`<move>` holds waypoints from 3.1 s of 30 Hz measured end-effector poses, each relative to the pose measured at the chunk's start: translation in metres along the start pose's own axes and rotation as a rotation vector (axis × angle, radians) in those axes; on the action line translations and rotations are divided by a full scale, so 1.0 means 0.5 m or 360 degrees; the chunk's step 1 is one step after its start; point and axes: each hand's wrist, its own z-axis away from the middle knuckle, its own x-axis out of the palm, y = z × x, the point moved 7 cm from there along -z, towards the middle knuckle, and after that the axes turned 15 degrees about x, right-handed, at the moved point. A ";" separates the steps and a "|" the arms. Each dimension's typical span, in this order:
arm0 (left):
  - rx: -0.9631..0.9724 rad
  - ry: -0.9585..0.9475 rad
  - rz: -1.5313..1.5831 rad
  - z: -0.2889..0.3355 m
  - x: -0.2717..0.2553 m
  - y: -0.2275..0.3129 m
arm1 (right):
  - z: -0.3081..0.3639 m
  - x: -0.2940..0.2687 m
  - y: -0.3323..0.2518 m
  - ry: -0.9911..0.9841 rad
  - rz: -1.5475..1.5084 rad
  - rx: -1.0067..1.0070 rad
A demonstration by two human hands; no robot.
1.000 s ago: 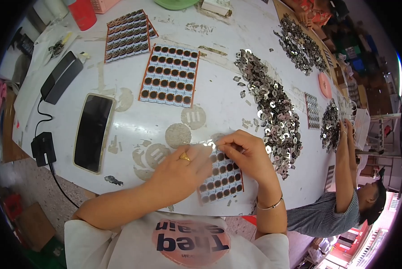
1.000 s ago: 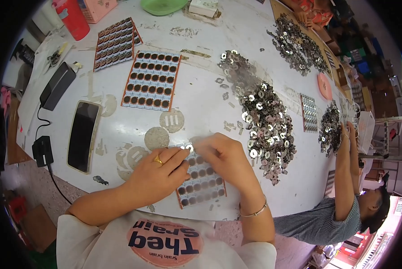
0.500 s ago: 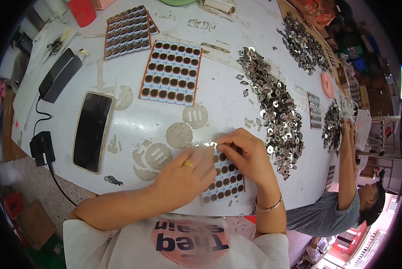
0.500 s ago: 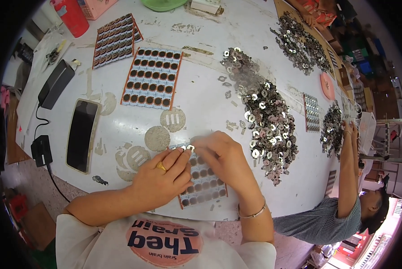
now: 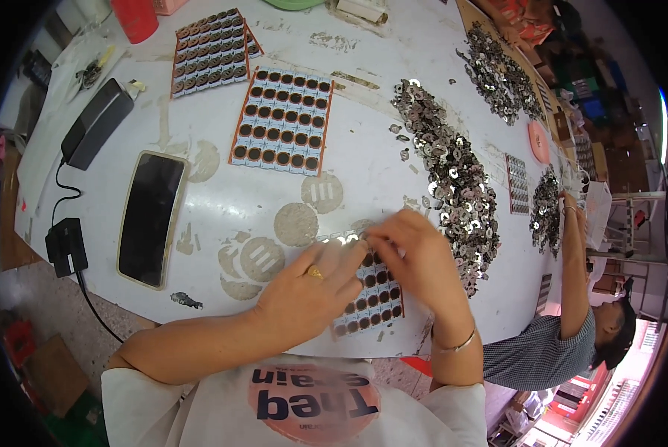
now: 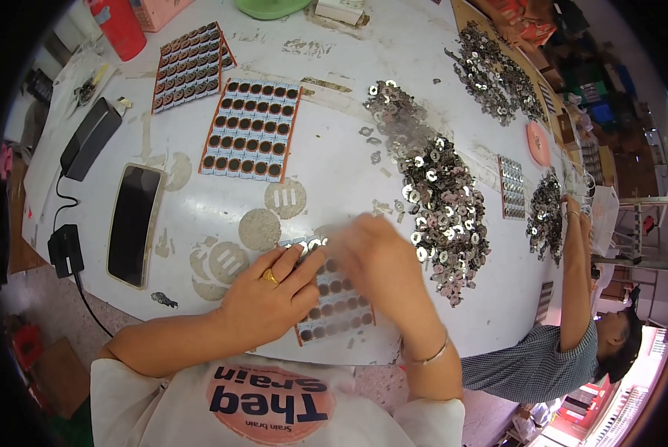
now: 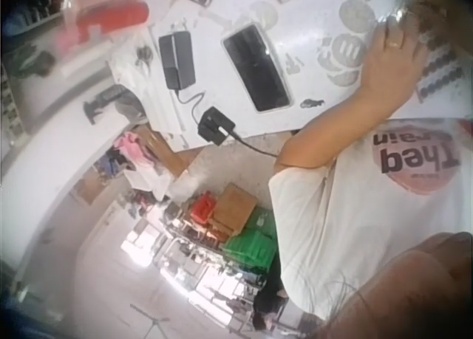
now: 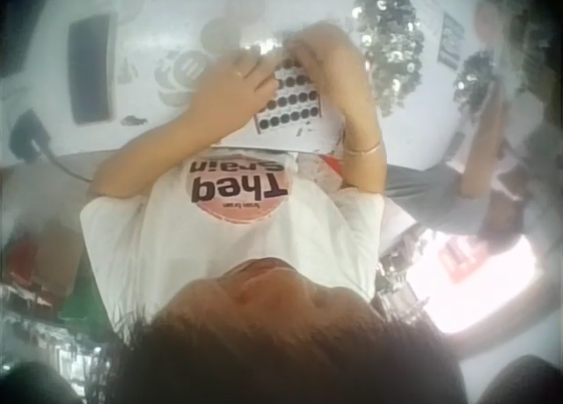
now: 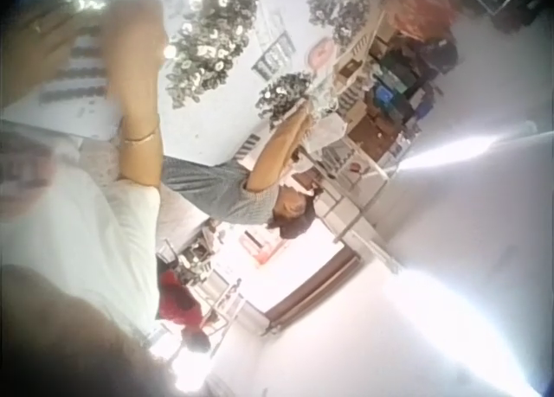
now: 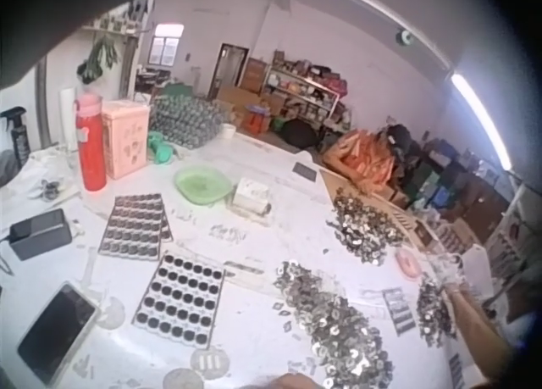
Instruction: The person places small metal components into a grid sheet by hand, taking pieces from a pile on the table and inserting them one by one into individual slots.
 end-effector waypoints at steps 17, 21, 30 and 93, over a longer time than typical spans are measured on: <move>-0.0090 0.0089 0.0131 -0.004 -0.006 -0.021 | -0.061 0.015 0.121 -0.0443 -0.1679 0.0683; -0.0204 0.0260 0.0203 -0.007 -0.013 -0.040 | 0.002 0.052 0.085 -0.0588 -0.1791 0.0653; -0.0228 0.0441 0.0403 -0.004 -0.019 -0.056 | 0.047 0.005 -0.018 -0.0160 -0.0781 0.0059; -0.0070 0.0135 0.0161 -0.010 -0.001 -0.012 | -0.107 0.024 0.068 0.0086 -0.0572 0.0143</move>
